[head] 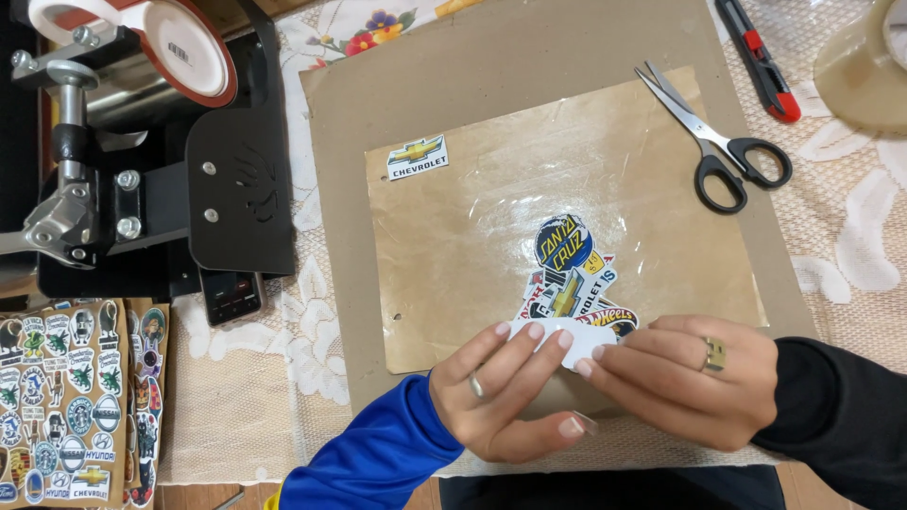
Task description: Preparing and arranging various stickers on a transfer sheet by peeling off backings and positioning them.
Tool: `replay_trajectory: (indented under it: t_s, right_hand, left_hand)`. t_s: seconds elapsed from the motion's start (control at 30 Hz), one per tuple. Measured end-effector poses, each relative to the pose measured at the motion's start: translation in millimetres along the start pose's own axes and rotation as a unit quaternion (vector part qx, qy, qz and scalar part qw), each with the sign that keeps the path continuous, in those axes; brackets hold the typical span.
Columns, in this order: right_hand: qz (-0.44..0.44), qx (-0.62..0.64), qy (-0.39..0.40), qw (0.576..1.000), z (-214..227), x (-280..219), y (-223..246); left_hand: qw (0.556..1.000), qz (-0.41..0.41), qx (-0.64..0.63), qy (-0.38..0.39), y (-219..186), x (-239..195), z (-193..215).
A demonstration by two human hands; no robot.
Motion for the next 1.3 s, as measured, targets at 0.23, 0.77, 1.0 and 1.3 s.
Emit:
replay_trajectory:
  t_s: [0.23,0.77,1.0,1.3]
  right_hand:
    - [-0.348,0.178,-0.009,0.92,-17.8,-4.7,-89.6]
    - [-0.686,0.392,0.084,0.607,-208.5,-37.8,-246.7]
    - [-0.694,0.376,0.109,0.605,-204.4,-25.2,-250.3]
    - [-0.686,0.374,0.128,0.611,-200.9,-17.7,-247.0]
  left_hand:
    - [0.825,0.443,-0.34,-0.084,102.5,-26.8,-1.3]
    - [0.843,0.476,-0.219,0.122,203.9,-85.2,-96.7]
    - [0.837,0.475,-0.198,0.187,202.3,-89.1,-110.5]
    - [0.851,0.455,-0.17,0.2,199.4,-89.0,-112.1]
Point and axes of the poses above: each hand's wrist, its own x-axis towards the middle knuckle, its own z-axis out of the back of the hand, y = z × x, the point moved 10 cm from there along x, towards the middle knuckle, and after that the axes turned 4 degrees about -x, right-handed, at the moved point
